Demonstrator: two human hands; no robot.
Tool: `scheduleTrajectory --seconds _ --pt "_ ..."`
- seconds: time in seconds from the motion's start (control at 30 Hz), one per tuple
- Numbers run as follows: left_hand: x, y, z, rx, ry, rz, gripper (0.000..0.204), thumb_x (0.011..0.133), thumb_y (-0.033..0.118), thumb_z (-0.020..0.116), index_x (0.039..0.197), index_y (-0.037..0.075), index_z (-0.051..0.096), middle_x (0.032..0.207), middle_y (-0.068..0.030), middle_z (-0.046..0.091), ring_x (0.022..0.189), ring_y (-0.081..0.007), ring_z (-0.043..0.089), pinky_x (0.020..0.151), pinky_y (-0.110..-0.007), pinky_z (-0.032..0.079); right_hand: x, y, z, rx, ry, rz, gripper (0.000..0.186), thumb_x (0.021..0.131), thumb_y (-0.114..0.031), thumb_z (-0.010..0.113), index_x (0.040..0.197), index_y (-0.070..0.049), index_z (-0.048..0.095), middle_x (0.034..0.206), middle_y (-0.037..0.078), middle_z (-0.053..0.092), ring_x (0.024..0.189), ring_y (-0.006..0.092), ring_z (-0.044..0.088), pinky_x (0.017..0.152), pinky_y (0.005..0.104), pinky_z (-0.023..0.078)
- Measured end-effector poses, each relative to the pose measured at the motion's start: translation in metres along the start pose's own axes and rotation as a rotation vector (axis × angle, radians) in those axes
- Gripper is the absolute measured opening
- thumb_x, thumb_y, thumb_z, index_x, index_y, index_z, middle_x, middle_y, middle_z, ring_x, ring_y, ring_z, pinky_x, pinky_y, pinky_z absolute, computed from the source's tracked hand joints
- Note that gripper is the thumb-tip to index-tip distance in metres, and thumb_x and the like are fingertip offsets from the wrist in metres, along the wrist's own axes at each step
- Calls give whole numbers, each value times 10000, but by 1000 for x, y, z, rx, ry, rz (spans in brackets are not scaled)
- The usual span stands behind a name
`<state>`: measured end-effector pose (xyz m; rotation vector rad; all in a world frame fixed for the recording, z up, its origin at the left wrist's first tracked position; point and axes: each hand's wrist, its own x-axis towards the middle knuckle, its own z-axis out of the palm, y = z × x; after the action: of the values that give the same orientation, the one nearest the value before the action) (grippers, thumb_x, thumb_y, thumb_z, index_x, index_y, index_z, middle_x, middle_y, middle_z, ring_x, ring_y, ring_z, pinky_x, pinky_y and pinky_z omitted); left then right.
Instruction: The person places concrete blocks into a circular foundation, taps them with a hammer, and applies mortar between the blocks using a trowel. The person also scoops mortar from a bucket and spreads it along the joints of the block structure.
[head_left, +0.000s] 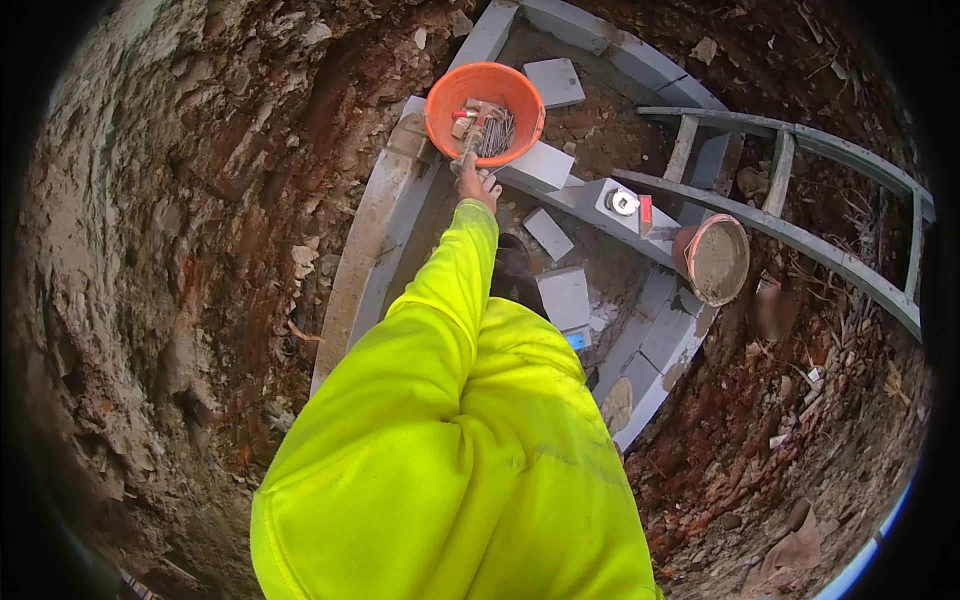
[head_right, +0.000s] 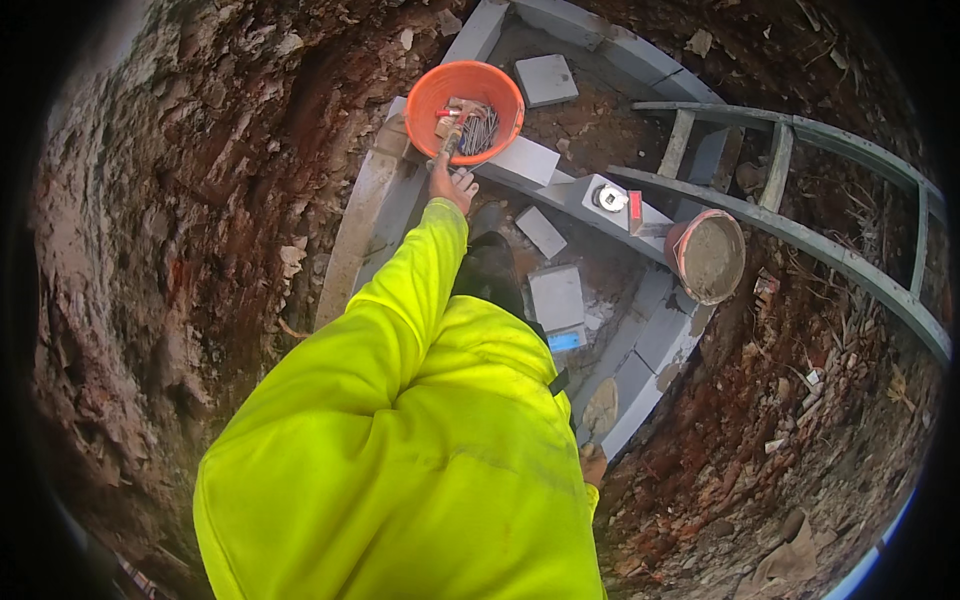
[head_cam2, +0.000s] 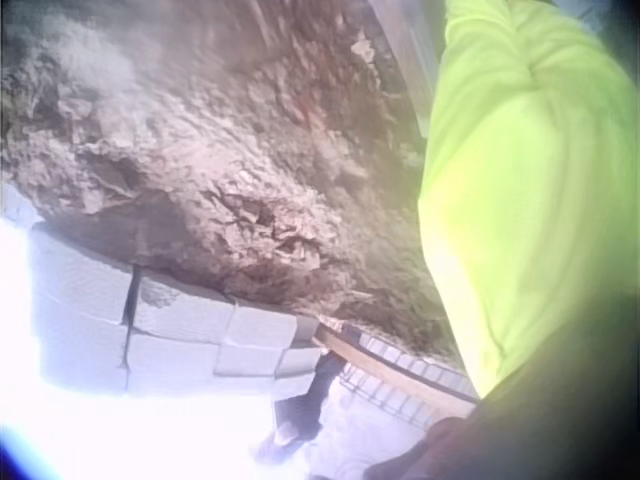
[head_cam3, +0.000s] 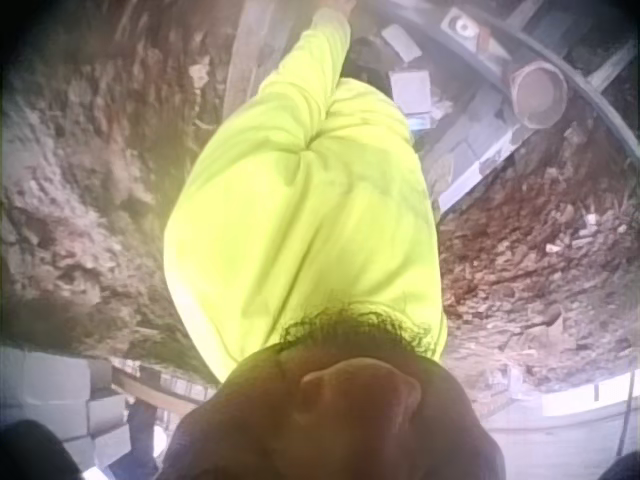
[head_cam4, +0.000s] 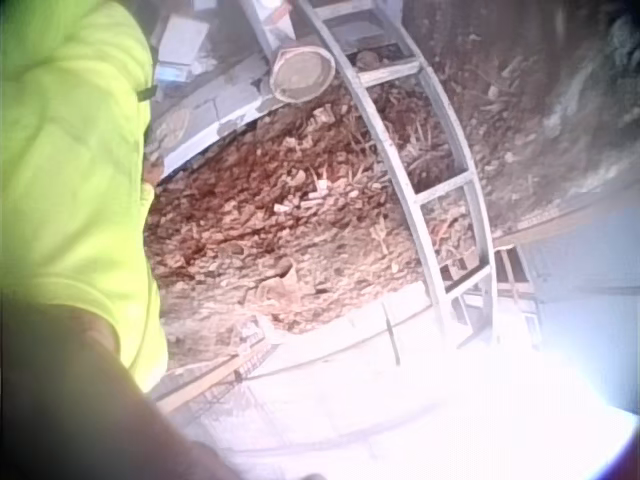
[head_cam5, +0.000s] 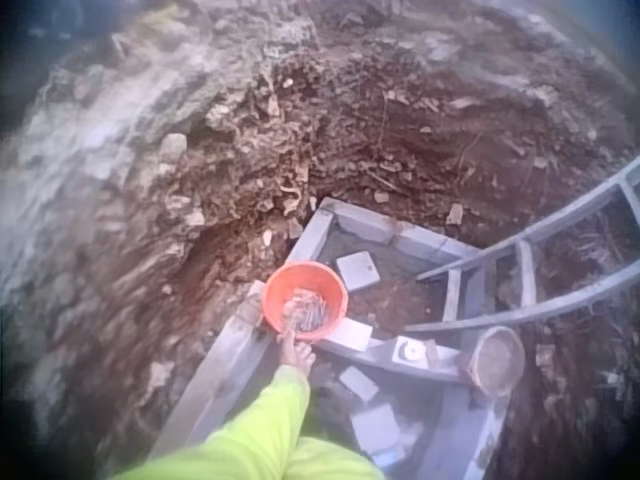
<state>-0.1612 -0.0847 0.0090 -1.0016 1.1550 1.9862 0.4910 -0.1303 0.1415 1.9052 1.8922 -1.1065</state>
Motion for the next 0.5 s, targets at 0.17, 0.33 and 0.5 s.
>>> scheduleTrajectory --seconds 0.17,0.33,0.5 --pt "12 -7 13 -60 35 -37 815 870 638 510 1502 185 266 1513 -143 346 1395 -314 347 1073 -515 290 37 1 -5 278 -67 -31 200 737 -112 690 805 7 545 648 63 533 581 163 436 571 314 417" --pt "8 9 45 -109 316 -33 734 855 599 557 1322 41 461 1264 -182 517 1089 -314 568 820 -461 482 73 -56 -26 209 -120 -9 214 709 -147 704 769 -18 544 624 28 519 529 126 470 511 312 434" --pt "-17 45 90 -3 368 20 584 845 519 625 1135 13 599 952 -132 577 696 -233 565 550 -362 531 70 -194 -42 213 -145 -35 227 718 -154 696 827 -13 557 631 29 524 472 144 510 457 317 439"
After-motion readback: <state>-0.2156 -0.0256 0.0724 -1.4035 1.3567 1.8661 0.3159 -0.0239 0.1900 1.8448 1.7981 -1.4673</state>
